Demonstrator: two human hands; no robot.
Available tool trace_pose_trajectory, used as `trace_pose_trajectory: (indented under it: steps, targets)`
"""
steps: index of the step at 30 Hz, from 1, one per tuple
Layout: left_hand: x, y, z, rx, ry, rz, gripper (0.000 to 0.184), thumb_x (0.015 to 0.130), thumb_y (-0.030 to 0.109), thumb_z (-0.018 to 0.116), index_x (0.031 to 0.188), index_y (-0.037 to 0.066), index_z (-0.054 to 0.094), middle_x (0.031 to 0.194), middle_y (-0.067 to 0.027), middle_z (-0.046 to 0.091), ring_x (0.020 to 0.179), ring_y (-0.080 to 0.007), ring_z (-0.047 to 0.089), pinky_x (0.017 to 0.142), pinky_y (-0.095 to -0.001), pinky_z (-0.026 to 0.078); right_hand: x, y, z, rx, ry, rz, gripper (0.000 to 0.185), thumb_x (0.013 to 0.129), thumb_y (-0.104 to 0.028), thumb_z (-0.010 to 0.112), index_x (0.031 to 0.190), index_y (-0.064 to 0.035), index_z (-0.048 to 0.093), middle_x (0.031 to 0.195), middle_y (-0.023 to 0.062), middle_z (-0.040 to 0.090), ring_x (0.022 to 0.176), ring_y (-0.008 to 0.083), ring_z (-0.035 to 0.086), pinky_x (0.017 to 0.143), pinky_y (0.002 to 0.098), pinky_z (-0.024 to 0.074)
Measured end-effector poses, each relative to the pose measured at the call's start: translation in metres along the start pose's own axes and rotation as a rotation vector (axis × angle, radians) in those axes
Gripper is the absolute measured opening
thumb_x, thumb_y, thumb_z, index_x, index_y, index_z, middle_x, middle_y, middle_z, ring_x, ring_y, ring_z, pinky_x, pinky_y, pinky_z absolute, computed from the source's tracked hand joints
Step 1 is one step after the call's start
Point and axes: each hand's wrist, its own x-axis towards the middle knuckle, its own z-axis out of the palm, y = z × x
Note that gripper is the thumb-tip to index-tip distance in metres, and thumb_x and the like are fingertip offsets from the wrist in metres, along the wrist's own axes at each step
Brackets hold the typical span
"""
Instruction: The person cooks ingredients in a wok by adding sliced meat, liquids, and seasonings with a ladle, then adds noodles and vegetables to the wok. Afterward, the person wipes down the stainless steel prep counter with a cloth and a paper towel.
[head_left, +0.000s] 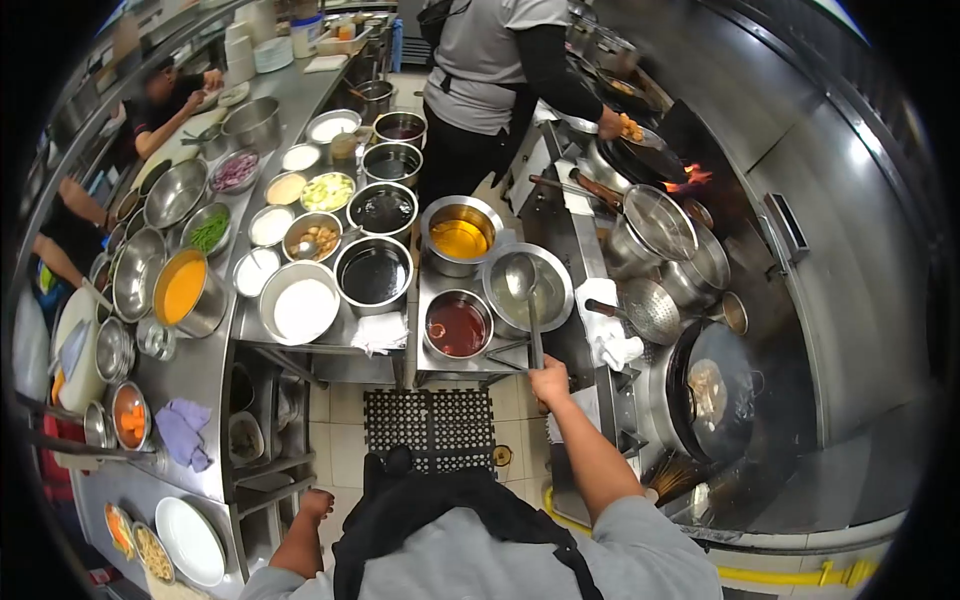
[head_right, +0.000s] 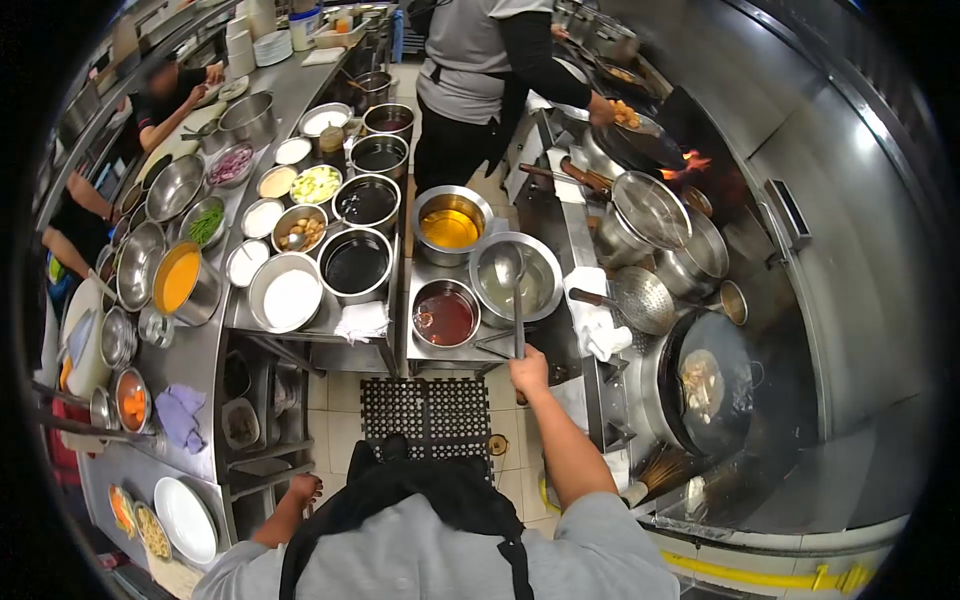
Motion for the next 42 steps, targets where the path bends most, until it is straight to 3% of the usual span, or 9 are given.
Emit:
trace_pose_trajectory:
  steps: [2, 6, 12, 25, 31, 33, 37, 41, 42]
  targets:
    - [0.001, 0.006, -0.01, 0.066, 0.008, -0.01, 0.011, 0.081, 0.009, 0.058, 0.073, 0.002, 0.062, 0.067, -0.0099, 0.062, 0.055, -0.0215, 0.063, 0.043, -0.0345, 0.042, 0.007, 0.014, 0.016, 0.02, 0.082, -0.152, 0.012, 0.075, -0.001, 0.057, 0.086, -0.0016, 0.061, 0.056, 0.0046, 0.054, 0.04, 0.0142, 0.048, 0.037, 0.0312, 0.0365]
    - [0.054, -0.018, -0.044, -0.172, -0.352, -0.053, 0.008, 0.08, 0.008, 0.057, 0.075, 0.002, 0.059, 0.066, -0.0102, 0.061, 0.054, -0.0227, 0.062, 0.041, -0.0367, 0.041, -0.013, -0.029, 0.007, 0.256, -0.068, 0.133, 0.006, 0.077, -0.001, 0.057, 0.083, -0.0024, 0.058, 0.056, 0.0036, 0.053, 0.041, 0.0134, 0.048, 0.037, 0.0299, 0.0371]
    - [0.032, -0.007, -0.032, -0.119, -0.108, -0.063, 0.006, 0.079, 0.005, 0.056, 0.074, 0.003, 0.057, 0.065, -0.0097, 0.057, 0.051, -0.0241, 0.056, 0.043, -0.0365, 0.036, -0.01, -0.036, -0.011, 0.785, -0.261, 0.469, 0.015, 0.082, -0.001, 0.055, 0.07, -0.0074, 0.048, 0.052, 0.0001, 0.045, 0.039, 0.0121, 0.042, 0.035, 0.0281, 0.0338]
    - [0.008, 0.043, 0.018, 0.421, -0.208, 0.164, 0.023, 0.087, 0.012, 0.047, 0.1, 0.001, 0.063, 0.071, -0.0094, 0.059, 0.052, -0.0238, 0.053, 0.043, -0.0346, 0.033, -0.062, -0.059, -0.15, 1.685, -0.669, 0.48, 0.017, 0.092, -0.012, 0.049, 0.104, -0.0028, 0.057, 0.059, -0.0043, 0.044, 0.04, 0.0039, 0.039, 0.035, 0.021, 0.032]
    - [0.037, 0.08, 0.046, -0.007, -0.433, -0.123, 0.021, 0.088, 0.009, 0.045, 0.097, 0.002, 0.063, 0.066, -0.0076, 0.053, 0.048, -0.0194, 0.046, 0.043, -0.0332, 0.031, -0.12, -0.062, -0.262, 1.953, -0.692, 0.365, 0.035, 0.092, -0.012, 0.043, 0.12, 0.0064, 0.047, 0.068, -0.003, 0.045, 0.04, 0.0018, 0.039, 0.036, 0.0199, 0.0369]
    - [0.028, 0.091, 0.07, 0.564, -0.282, 0.178, 0.023, 0.087, 0.01, 0.042, 0.097, 0.001, 0.061, 0.062, -0.0061, 0.046, 0.047, -0.0186, 0.04, 0.044, -0.0328, 0.029, -0.14, -0.041, -0.299, 2.008, -0.728, 0.273, 0.046, 0.092, -0.013, 0.043, 0.133, 0.0071, 0.036, 0.072, -0.001, 0.046, 0.043, 0.0044, 0.043, 0.04, 0.0225, 0.0388]
    - [0.016, 0.133, 0.111, 0.127, -0.469, -0.075, 0.019, 0.088, 0.011, 0.045, 0.092, 0.003, 0.061, 0.066, -0.0061, 0.053, 0.052, -0.02, 0.05, 0.044, -0.0341, 0.034, -0.194, -0.006, -0.363, 2.047, -0.497, 0.158, 0.054, 0.09, -0.014, 0.043, 0.137, 0.0099, 0.031, 0.074, 0.0022, 0.046, 0.044, 0.0068, 0.044, 0.04, 0.0234, 0.04]
    - [0.008, 0.14, 0.165, 0.28, -0.21, 0.057, 0.012, 0.085, 0.008, 0.053, 0.091, 0.003, 0.061, 0.067, -0.0053, 0.056, 0.052, -0.0179, 0.054, 0.042, -0.0302, 0.034, -0.203, 0.058, -0.4, 1.845, -0.203, 0.194, 0.039, 0.091, -0.012, 0.045, 0.126, 0.0044, 0.048, 0.068, -0.0001, 0.047, 0.043, 0.0039, 0.043, 0.04, 0.0228, 0.0396]
    - [0.005, 0.143, 0.175, 0.297, -0.205, 0.098, 0.01, 0.084, 0.008, 0.053, 0.09, 0.004, 0.061, 0.067, -0.0051, 0.056, 0.052, -0.0178, 0.054, 0.042, -0.0302, 0.034, -0.194, 0.081, -0.404, 1.342, 0.015, 0.25, 0.039, 0.09, -0.012, 0.048, 0.125, 0.0038, 0.049, 0.068, 0.0039, 0.051, 0.045, 0.0107, 0.049, 0.043, 0.0275, 0.0437]
